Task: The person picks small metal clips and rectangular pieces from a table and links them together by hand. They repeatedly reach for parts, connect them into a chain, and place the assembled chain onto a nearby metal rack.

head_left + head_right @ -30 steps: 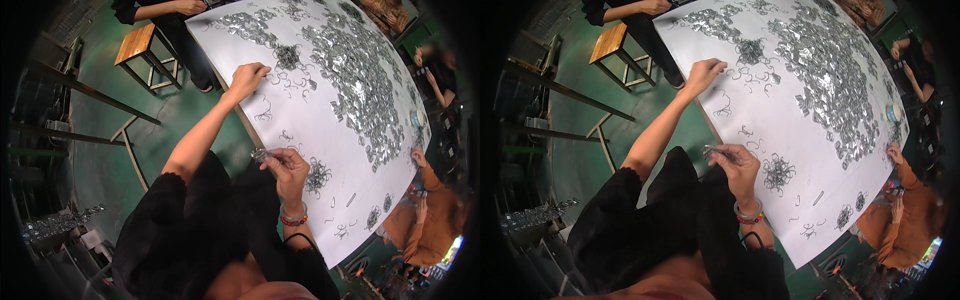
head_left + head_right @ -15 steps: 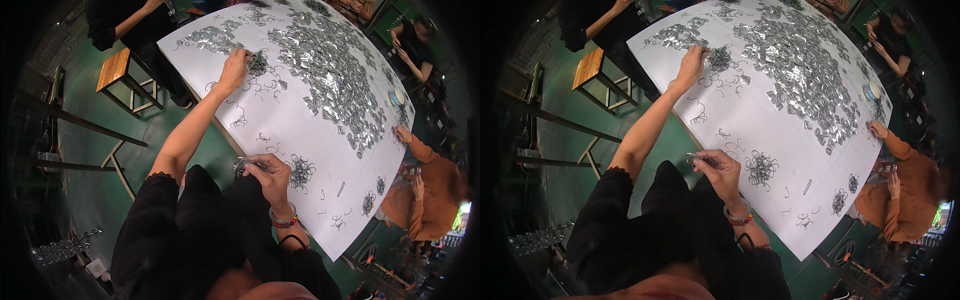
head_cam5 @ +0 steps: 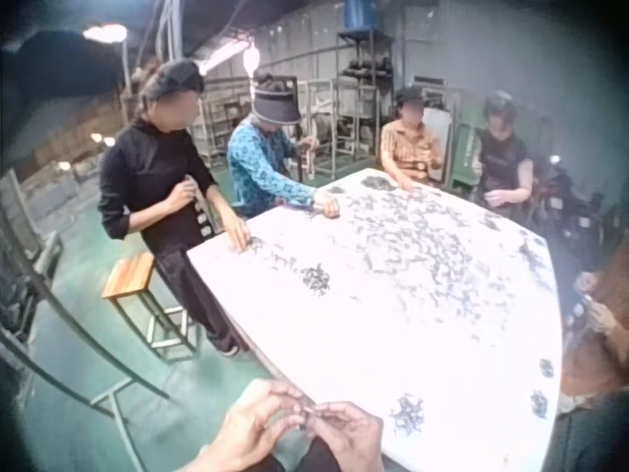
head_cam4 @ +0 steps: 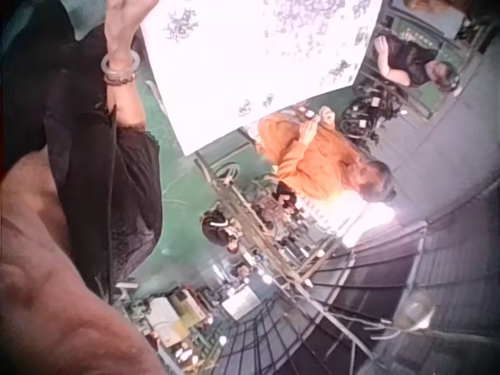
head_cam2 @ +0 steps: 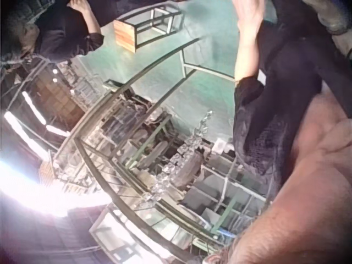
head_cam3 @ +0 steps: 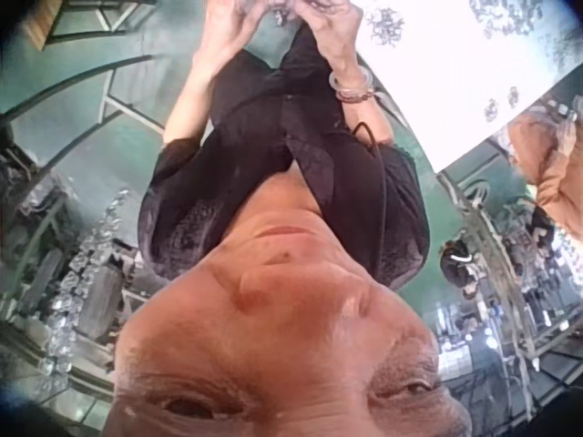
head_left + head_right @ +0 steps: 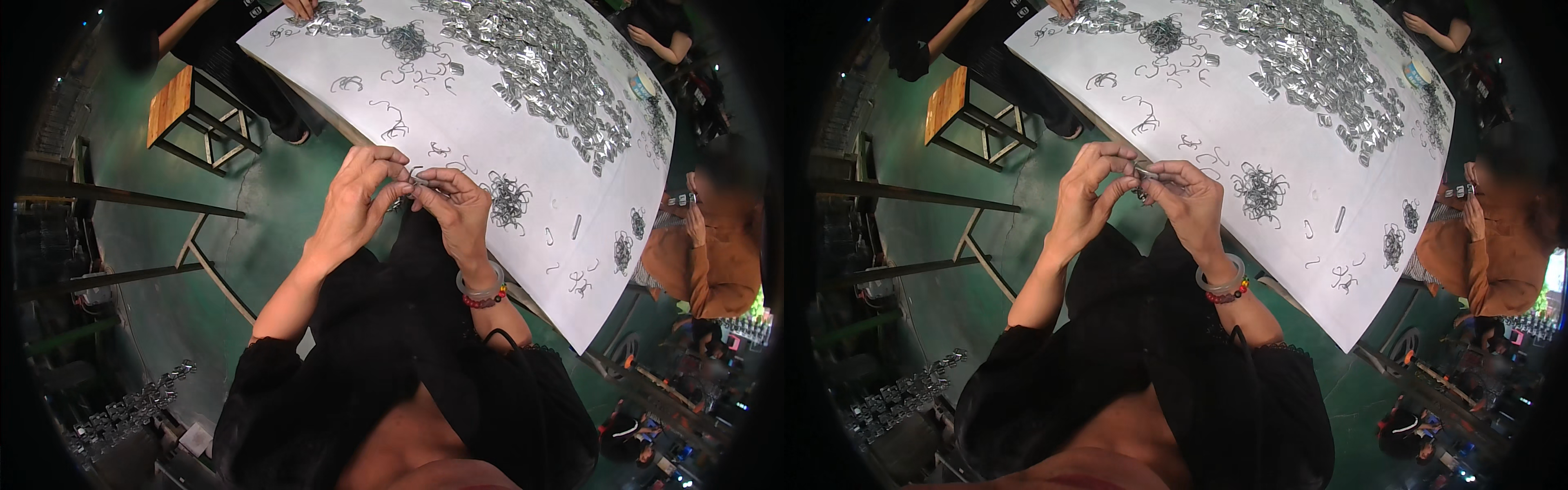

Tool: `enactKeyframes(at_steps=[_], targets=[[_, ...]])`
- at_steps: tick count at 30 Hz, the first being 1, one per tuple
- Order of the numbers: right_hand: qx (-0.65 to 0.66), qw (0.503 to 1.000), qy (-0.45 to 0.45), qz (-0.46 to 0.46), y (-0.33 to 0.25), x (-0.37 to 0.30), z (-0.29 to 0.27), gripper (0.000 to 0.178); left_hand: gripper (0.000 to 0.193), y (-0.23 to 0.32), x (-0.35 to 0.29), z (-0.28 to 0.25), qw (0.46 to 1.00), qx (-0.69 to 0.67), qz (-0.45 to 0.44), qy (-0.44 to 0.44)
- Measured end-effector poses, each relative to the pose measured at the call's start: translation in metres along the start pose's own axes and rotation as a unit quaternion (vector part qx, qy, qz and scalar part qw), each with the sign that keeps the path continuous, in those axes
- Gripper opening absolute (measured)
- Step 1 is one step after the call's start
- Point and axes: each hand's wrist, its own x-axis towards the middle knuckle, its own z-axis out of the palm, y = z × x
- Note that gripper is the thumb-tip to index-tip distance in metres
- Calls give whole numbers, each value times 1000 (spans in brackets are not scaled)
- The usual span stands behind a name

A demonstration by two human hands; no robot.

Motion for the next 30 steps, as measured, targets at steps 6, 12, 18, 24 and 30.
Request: enactKeyframes(at_steps=[6, 12, 18, 24, 30], targets=[[-11, 1000, 6, -9, -1, 4, -1, 15, 18, -1, -6, 6, 999, 29, -7, 27], [-137, 987, -63, -63, -14, 19, -10, 18, 11, -13, -10, 11, 982, -116, -150, 9], [-541, 810, 209, -88, -7, 167, -185, 34, 6, -13, -8, 17, 972, -180, -147, 12], [-664, 721, 185, -68, 30, 208, -203, 29, 9, -19, -15, 19, 974, -177, -134, 44], [-349, 920, 180, -22, 11, 170, -152, 19, 10, -17, -19, 19, 972, -204, -97, 64]])
